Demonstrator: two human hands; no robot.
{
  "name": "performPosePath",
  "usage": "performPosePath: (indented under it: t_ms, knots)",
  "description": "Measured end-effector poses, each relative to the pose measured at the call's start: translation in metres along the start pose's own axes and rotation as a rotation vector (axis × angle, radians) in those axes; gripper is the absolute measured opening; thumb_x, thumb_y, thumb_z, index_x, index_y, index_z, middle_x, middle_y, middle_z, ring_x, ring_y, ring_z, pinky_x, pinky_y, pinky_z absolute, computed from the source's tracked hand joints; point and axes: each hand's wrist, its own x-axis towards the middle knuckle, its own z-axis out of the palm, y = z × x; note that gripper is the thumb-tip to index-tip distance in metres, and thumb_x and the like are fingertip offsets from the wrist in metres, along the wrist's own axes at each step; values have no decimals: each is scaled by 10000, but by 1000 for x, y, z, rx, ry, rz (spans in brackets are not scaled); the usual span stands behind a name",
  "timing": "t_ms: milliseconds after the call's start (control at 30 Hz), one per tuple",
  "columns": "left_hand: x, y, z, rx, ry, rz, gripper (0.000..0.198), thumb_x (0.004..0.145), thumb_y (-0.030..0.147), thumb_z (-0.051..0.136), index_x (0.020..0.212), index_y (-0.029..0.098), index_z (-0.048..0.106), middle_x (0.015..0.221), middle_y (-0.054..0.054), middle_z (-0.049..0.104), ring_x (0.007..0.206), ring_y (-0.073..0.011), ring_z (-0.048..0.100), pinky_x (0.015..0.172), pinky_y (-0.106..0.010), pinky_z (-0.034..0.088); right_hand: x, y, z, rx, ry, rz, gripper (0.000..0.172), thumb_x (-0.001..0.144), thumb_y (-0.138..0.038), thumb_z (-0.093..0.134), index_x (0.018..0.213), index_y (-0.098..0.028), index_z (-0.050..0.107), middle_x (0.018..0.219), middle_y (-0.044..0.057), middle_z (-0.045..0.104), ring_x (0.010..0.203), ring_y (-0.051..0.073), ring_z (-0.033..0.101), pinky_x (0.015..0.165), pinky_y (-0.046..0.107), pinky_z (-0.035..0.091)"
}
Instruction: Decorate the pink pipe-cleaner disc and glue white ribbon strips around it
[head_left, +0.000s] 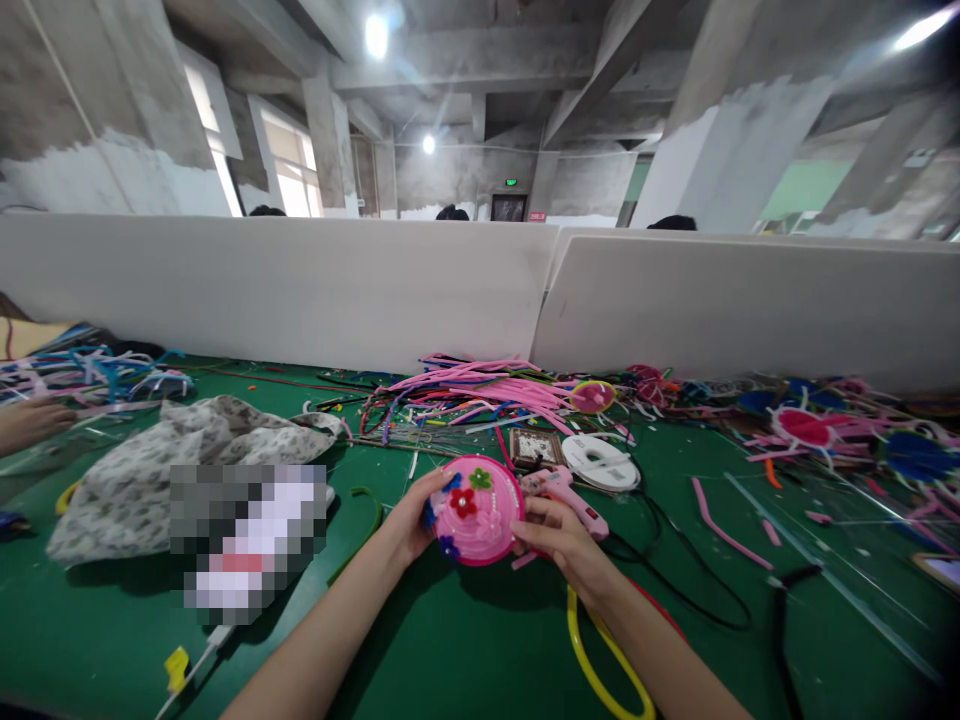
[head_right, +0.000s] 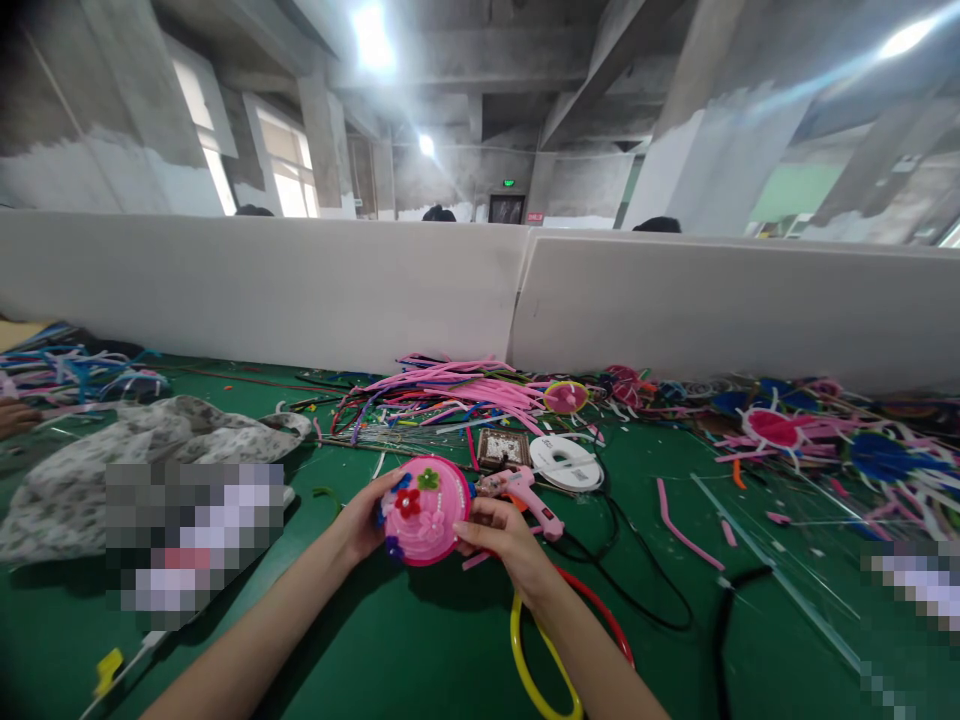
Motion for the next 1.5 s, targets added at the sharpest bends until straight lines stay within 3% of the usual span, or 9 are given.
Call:
performPosePath:
  t_ms: [267,433,700,867,967,1233,1500]
  knots:
    - [4,-3,-1,-37,33,85,326,692,287,744,974,151,653,850,-49,741,676,-160,689,607,-233,543,5,4,0,-37,41,-124,326,623,-437,781,750,-157,673,647,-5,632,575,100,560,571,228,460]
    - [1,0,4,-63,-21,98,247,709,243,726,920,152,638,832,-39,733,669,-138,685,619,-221,548,7,5,1,-19,116,-184,314,631,-442,778,739,-174,656,671,-4,654,597,108,576,578,226,454]
    - [-9,-8,16,5,-64,110,372,514,107,842,796,143,601,769,-30,724,668,-145,679,646,-230,544,4,5,7,26,117,-126,341,595,-434,798,753,-159,673,681,31,681,626,159,628,586,264,503]
    - [-12,-8,18,92,-77,88,433,473,96,858,839,116,628,817,-69,732,680,-171,682,671,-270,552,-2,-1,16,120,150,-130,487,610,-407,790,1033,-220,640,993,47,703,873,217,660,744,317,532]
    - [-14,-10,20,144,-98,70,480,436,60,860,860,106,639,850,-88,732,694,-187,682,678,-292,552,-4,-5,21,203,173,-140,556,580,-327,818,1085,-224,610,1068,52,691,1021,256,622,879,372,495]
    - [-13,-18,22,201,-135,96,461,465,74,853,881,119,661,870,-76,733,709,-175,676,707,-292,541,1,1,19,254,133,-151,539,586,-253,819,1076,-190,605,1015,58,702,970,250,638,939,428,449]
    - [-17,-14,24,180,-160,89,475,464,48,848,898,105,666,878,-97,734,726,-195,686,715,-303,547,-2,-2,21,233,145,-195,538,553,-264,839,1041,-205,621,966,45,704,922,242,644,892,416,472]
